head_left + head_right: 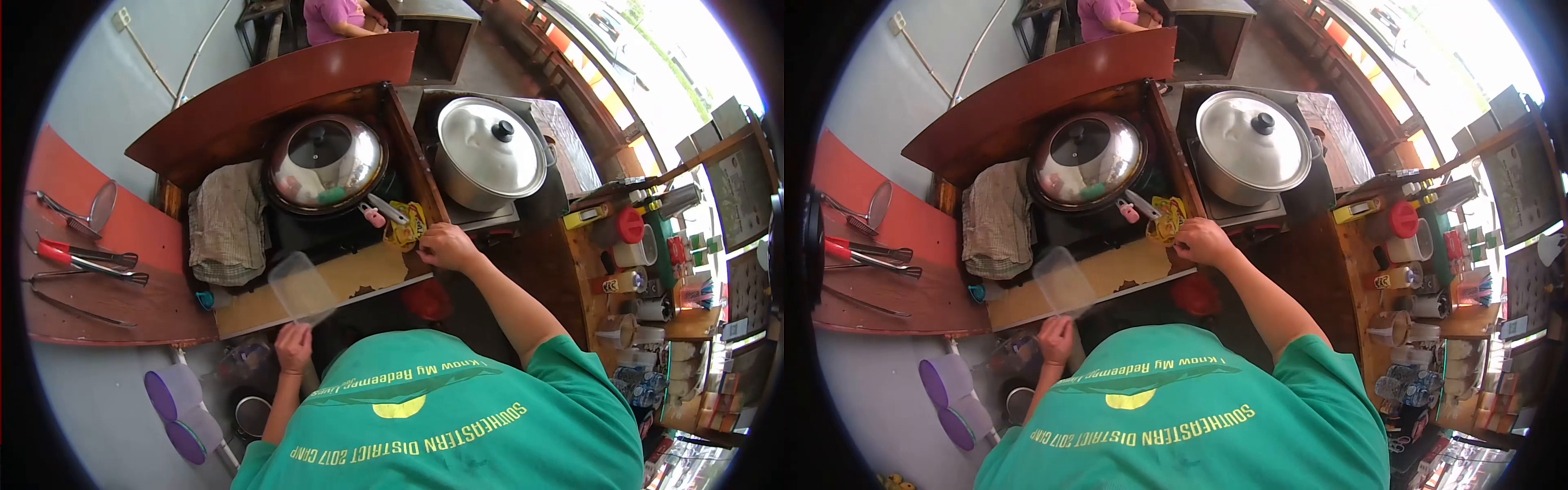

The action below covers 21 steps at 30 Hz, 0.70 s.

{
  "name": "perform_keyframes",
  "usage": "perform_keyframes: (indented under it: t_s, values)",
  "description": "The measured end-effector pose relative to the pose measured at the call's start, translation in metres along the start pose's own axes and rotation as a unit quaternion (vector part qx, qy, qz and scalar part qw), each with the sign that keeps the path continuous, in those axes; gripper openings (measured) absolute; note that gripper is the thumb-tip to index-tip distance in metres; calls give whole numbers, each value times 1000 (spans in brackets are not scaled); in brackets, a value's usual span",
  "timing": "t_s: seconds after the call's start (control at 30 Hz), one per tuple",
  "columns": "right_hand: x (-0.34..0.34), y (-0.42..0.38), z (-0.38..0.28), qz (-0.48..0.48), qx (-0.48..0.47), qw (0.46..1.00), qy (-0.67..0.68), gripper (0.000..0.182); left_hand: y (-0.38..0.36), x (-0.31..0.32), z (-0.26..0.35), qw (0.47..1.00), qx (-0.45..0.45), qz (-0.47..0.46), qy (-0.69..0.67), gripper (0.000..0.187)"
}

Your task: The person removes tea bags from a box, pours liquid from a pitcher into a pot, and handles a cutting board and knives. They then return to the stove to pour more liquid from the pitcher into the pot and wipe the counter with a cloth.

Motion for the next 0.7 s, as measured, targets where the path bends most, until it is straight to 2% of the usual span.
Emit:
perform_keyframes:
  t_s: [0.1,0.17,0.27,0.3,0.37,0.4,0.47,0.6,0.67,0.7]
  values:
    - [4,-2,3,6,-10,1000,-8,16,-20,45,21,998,32,-49,-36,9]
    - [5,-3,4,6,-10,1000,-12,16,-30,83,21,989,-4,-134,-61,7]
    - [4,-4,3,21,-20,1000,-10,15,-36,128,19,979,-51,-187,-70,11]
    - [5,-5,3,21,-21,999,-12,15,-36,135,22,979,-52,-186,-70,11]
    - [7,-5,5,14,-17,1000,-14,15,-31,151,23,953,-189,-202,-123,16]
    - [9,-5,6,7,-11,1000,-16,15,-26,155,29,953,-191,-202,-122,16]
    - [11,-4,9,8,-17,1000,-12,15,-22,163,35,939,-261,-212,-71,20]
    - [7,-5,5,11,-19,999,-25,15,-15,185,57,924,-295,-234,-61,22]
    - [8,-5,5,12,-20,1000,-22,16,-14,207,63,925,-273,-239,-115,25]
    - [8,-5,6,16,-20,999,-20,16,-15,220,62,914,-275,-264,-139,34]
Point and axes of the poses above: each hand's wrist, its own y-axis towards the middle knuckle, its own x-axis out of the palm, z = x × y, the point moved 6 cm from there along y, towards the middle knuckle, and after that the axes turned 4 degrees about -z, right-handed, at the moved point
